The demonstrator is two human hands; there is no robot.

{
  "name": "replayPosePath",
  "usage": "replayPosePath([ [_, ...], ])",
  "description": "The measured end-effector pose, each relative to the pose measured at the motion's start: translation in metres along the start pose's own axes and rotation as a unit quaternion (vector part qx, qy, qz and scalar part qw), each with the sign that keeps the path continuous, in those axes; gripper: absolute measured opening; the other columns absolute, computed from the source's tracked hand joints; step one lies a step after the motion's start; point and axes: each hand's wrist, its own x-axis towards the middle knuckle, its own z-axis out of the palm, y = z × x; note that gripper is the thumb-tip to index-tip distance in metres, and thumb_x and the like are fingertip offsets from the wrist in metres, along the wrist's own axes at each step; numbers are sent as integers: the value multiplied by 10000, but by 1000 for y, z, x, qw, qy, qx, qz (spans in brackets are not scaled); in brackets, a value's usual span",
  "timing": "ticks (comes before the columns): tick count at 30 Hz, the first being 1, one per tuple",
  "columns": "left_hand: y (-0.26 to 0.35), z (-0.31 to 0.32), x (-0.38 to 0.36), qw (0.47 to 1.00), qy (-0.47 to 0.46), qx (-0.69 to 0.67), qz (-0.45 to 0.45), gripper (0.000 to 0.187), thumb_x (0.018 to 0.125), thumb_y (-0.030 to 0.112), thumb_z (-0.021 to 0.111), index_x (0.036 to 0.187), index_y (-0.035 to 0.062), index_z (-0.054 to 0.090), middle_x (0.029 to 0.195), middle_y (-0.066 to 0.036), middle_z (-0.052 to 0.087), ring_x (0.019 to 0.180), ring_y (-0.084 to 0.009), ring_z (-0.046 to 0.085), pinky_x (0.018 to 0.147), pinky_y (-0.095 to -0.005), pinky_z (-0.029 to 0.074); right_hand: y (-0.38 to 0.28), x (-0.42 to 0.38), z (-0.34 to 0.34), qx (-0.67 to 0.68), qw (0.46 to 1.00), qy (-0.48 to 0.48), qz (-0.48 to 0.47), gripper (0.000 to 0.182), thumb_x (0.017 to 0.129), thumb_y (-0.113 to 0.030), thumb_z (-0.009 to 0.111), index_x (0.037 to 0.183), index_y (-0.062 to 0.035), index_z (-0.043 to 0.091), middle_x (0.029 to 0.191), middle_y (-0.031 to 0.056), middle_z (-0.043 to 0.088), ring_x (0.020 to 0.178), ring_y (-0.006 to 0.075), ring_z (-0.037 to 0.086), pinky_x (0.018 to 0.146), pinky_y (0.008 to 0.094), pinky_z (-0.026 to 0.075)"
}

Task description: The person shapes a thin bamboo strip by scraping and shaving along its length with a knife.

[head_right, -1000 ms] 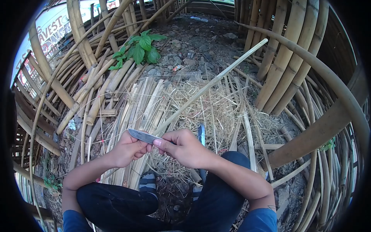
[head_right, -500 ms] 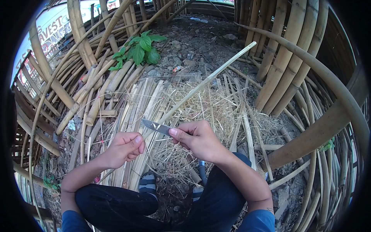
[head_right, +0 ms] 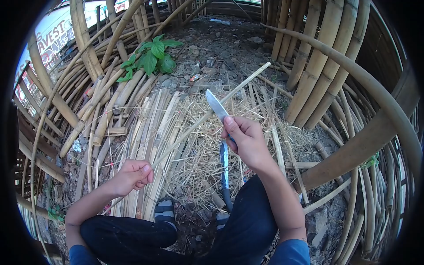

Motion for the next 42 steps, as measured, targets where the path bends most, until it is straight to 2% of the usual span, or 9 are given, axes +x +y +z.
replayPosePath([
  [2, 3, 2, 4, 999, -27, -38, -15, 350, 1028, 271, 408, 825, 20, 543, 592, 49, 367, 495, -36, 269, 445, -201, 215, 10, -6, 24, -76, 996, -44, -33, 421, 983, -366, 498, 748, -24, 573, 525, 13, 476, 453, 108, 447, 455, 282, 354],
  [4, 8, 5, 7, 996, -50, -71, -28, 354, 1028, 284, 405, 836, 20, 542, 592, 49, 365, 496, -36, 269, 445, -202, 214, 4, -18, 46, -324, 927, -51, -185, 421, 960, -358, 527, 729, -6, 530, 504, 103, 517, 424, 237, 523, 443, 367, 406],
  [7, 14, 12, 10, 990, -76, -108, -56, 368, 1029, 309, 397, 846, 20, 533, 587, 46, 363, 490, -37, 266, 442, -207, 209, 15, -31, 73, -398, 871, -84, -276, 405, 931, -341, 560, 719, -2, 497, 493, 164, 525, 409, 328, 537, 417, 422, 420],
  [14, 11, 14, 10, 995, -61, -72, 6, 389, 1033, 316, 379, 816, 16, 498, 554, 34, 335, 449, -46, 247, 420, -219, 202, 25, -20, 72, -448, 799, -4, -400, 399, 918, -345, 577, 715, -14, 488, 468, 119, 520, 388, 269, 552, 362, 389, 417],
  [27, 11, 11, 4, 998, -13, -51, 21, 374, 1037, 278, 375, 814, 4, 497, 541, 35, 337, 440, -39, 254, 413, -214, 209, 20, -5, 48, -517, 778, 44, -353, 433, 922, -400, 557, 701, -33, 491, 494, 102, 541, 381, 242, 551, 356, 361, 415],
  [30, 9, 11, 3, 997, -11, -67, 22, 377, 1036, 277, 379, 804, 6, 502, 541, 36, 337, 436, -39, 252, 409, -212, 205, 23, 2, 37, -509, 760, 60, -401, 421, 931, -392, 543, 708, -37, 500, 490, 108, 540, 385, 255, 553, 367, 373, 412],
  [32, 3, 5, 1, 998, -6, -62, 15, 378, 1035, 278, 379, 801, 8, 502, 543, 34, 337, 436, -39, 250, 406, -215, 203, 15, 12, 17, -492, 828, 117, -243, 404, 941, -382, 528, 718, -46, 507, 481, 113, 536, 388, 279, 551, 374, 396, 407],
  [40, -4, 4, -6, 998, 5, -61, -13, 398, 1027, 291, 400, 762, 12, 500, 535, 27, 305, 427, -52, 219, 395, -231, 167, 24, 17, -6, -534, 773, 154, -304, 453, 966, -397, 473, 728, -17, 536, 506, 156, 548, 426, 345, 556, 418, 441, 423],
  [42, -17, 1, -5, 997, 0, -65, -42, 396, 1027, 287, 399, 760, 12, 499, 533, 24, 306, 424, -56, 220, 394, -232, 165, 19, 29, -29, -492, 824, 239, -148, 504, 979, -418, 425, 749, 0, 586, 571, 198, 581, 524, 393, 587, 510, 477, 453],
])
